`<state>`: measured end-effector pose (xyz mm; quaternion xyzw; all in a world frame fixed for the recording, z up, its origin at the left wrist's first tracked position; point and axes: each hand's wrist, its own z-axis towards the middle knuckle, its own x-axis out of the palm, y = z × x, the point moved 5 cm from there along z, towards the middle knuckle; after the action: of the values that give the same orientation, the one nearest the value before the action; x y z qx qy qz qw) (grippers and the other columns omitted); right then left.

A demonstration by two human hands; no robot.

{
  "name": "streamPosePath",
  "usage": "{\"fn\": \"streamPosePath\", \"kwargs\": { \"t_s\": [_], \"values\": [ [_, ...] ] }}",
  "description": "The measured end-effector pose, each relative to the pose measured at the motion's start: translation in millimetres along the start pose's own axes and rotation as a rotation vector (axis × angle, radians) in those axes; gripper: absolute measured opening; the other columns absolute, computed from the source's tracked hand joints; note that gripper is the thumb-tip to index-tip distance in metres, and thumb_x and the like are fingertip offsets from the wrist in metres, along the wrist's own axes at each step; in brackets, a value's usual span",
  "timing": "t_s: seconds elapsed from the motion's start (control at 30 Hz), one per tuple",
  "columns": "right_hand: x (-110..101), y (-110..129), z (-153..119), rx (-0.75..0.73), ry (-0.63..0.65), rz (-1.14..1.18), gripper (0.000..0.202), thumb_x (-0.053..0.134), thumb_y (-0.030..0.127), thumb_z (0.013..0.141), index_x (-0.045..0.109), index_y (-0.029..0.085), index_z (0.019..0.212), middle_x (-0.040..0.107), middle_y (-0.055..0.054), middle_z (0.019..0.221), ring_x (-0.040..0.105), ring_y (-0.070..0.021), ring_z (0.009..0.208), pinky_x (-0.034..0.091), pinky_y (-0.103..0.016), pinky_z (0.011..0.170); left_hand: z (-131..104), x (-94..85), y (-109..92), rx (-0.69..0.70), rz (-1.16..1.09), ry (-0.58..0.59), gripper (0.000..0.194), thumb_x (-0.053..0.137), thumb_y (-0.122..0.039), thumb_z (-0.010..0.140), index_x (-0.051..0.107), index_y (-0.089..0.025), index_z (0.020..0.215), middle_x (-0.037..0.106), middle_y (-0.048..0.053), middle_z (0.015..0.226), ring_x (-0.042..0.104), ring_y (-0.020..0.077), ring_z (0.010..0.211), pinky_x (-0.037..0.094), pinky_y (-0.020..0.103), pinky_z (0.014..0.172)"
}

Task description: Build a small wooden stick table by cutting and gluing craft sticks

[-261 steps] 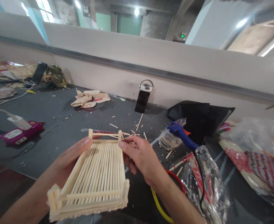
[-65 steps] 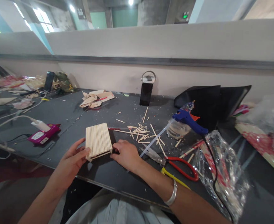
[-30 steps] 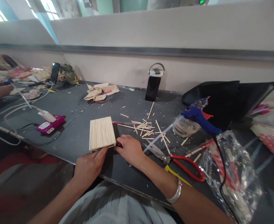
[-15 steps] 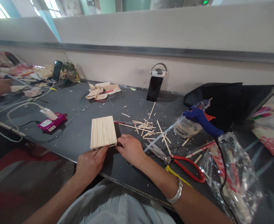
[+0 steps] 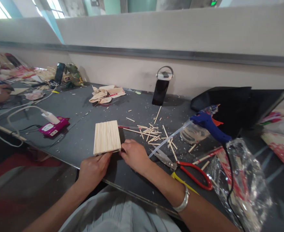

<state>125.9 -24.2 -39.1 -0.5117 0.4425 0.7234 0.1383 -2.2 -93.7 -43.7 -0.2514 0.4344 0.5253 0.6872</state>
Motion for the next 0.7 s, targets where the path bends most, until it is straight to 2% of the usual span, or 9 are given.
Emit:
{"fn": "streamPosePath", "kwargs": {
  "t_s": [0.7],
  "values": [
    [0.3, 0.8, -1.1, 0.006, 0.025, -0.03, 0.01, 0.059, 0.015, 0.086, 0.066, 0.017, 0.08, 0.061, -0.002, 0.082, 0.057, -0.0154, 0.085, 0.04, -0.023, 0.074, -2.1, -0.4, 2.7, -0.023, -0.066, -0.045, 0.021, 0.053, -0.011, 0.088, 0.067, -0.019, 0.102, 0.069, -0.001, 0.058, 0.061, 0.0154, 0.046, 0.033, 0.026, 0.045]
  ]
}}
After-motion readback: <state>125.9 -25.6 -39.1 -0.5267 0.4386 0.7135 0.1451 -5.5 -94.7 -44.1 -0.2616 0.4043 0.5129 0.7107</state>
